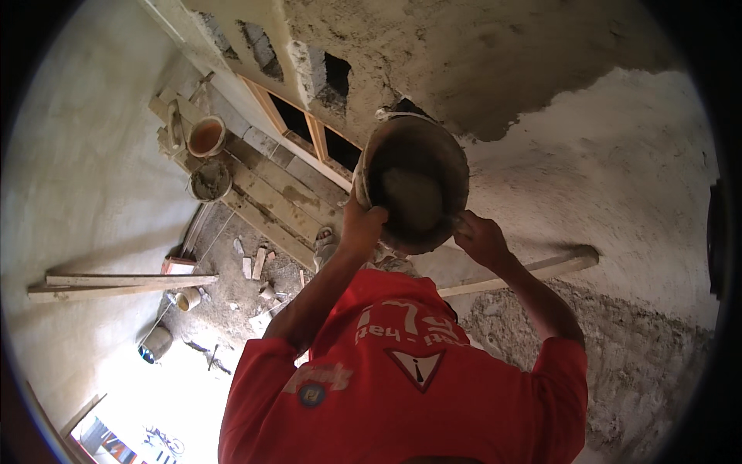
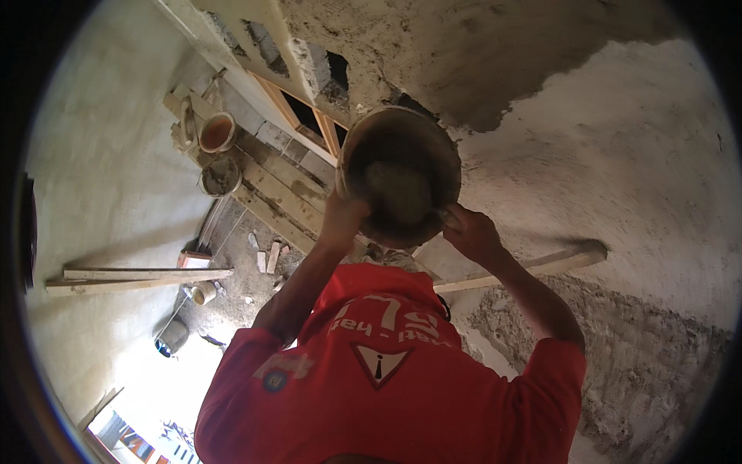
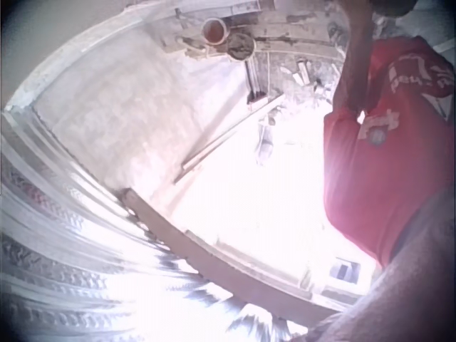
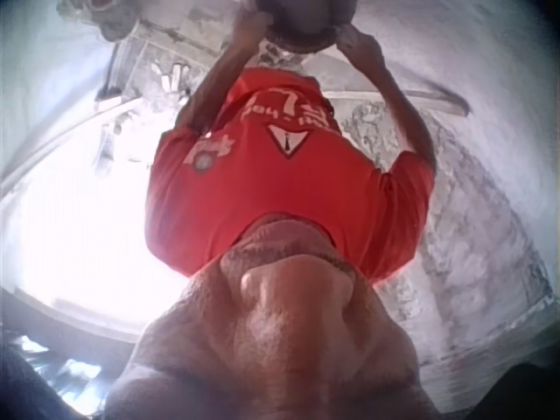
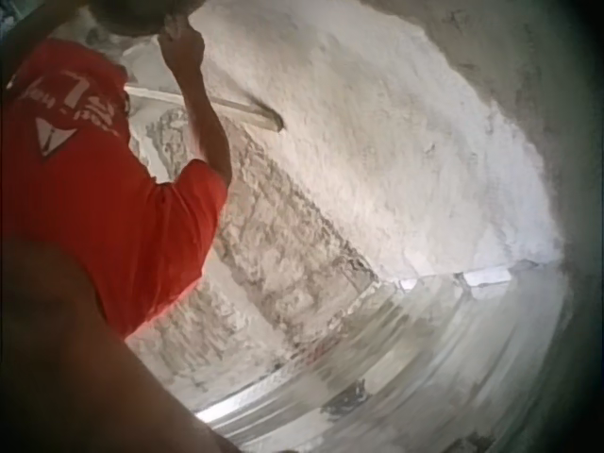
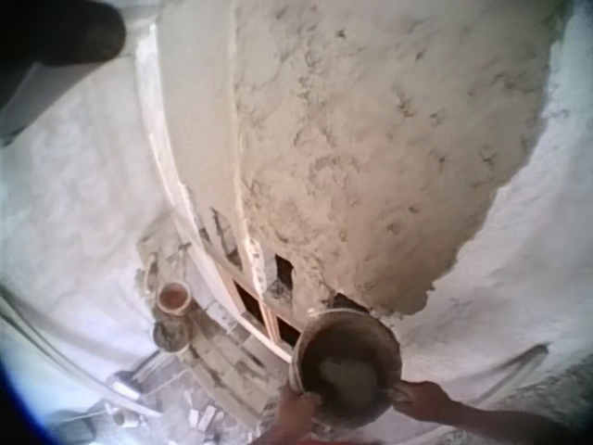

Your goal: The person applies plaster to a wall around a window frame using a trowel and a long wooden board, then scrapes off excess material to level the surface.

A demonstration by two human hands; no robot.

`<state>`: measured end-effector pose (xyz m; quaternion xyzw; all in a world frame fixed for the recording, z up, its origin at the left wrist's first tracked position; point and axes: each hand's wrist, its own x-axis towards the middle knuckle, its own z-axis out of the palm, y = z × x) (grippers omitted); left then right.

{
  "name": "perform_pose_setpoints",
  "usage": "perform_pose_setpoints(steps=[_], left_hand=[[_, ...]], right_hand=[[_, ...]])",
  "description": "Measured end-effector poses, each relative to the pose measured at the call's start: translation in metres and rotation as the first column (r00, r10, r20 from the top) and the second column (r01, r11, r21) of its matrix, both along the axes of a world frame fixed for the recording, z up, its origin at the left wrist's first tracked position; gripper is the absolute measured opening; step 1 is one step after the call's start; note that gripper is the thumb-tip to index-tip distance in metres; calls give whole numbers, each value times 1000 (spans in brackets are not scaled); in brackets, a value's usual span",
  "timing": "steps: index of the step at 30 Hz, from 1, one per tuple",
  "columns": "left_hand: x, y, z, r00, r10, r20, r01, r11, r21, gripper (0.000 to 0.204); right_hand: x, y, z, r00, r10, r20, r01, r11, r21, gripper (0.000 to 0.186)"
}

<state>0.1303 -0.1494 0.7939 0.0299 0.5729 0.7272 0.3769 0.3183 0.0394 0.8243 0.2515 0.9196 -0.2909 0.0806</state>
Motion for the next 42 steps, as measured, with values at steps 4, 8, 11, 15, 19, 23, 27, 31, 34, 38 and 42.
perform_pose_setpoints(steps=[4, 8, 11, 15, 19, 23, 27, 31, 34, 38, 42], left_hand=[[-4, 0, -3, 990, -97, 99, 98, 995, -1, 65], [-5, 2, 6, 988, -70, 134, 76, 996, -38, 59], [-3, 3, -14, 992, -32, 119, 26, 998, 52, 56], [-3, -1, -20, 994, -40, 101, 32, 996, 89, 53], [-3, -10, -28, 999, 41, 35, -39, 998, -47, 29], [-4, -5, -30, 997, -27, 66, 30, 998, -48, 47], [4, -6, -43, 998, 24, 54, -23, 999, -23, 57], [1, -9, -41, 992, -17, 126, 19, 1000, -15, 64], [7, -4, -37, 994, -19, 105, 7, 993, 118, 68], [5, 5, -10, 998, -64, 17, 63, 997, 54, 69], [-3, 6, 14, 985, -145, -95, 140, 988, -56, 71]], right_hand=[[4, 8, 8, 999, -12, 30, 10, 998, 62, 39], [-3, 15, 57, 1000, 3, 19, -5, 995, 97, 38], [-16, 13, 116, 1000, -8, 24, 9, 1000, -27, 41], [-24, 18, 187, 997, 66, 30, -62, 992, -106, 45], [-34, 36, 214, 982, 186, -37, -189, 957, -220, 39], [-27, 90, 188, 987, -150, 60, 158, 974, -165, 37], [0, 131, 268, 921, -292, -256, 370, 860, 350, 45], [-5, 93, 280, 936, -279, -212, 336, 890, 309, 43], [-14, 79, 223, 975, -202, 90, 197, 978, 69, 50], [-28, 48, 142, 945, 188, 266, -285, 871, 399, 30], [-46, 40, 79, 899, 245, 364, -421, 717, 555, 25]])
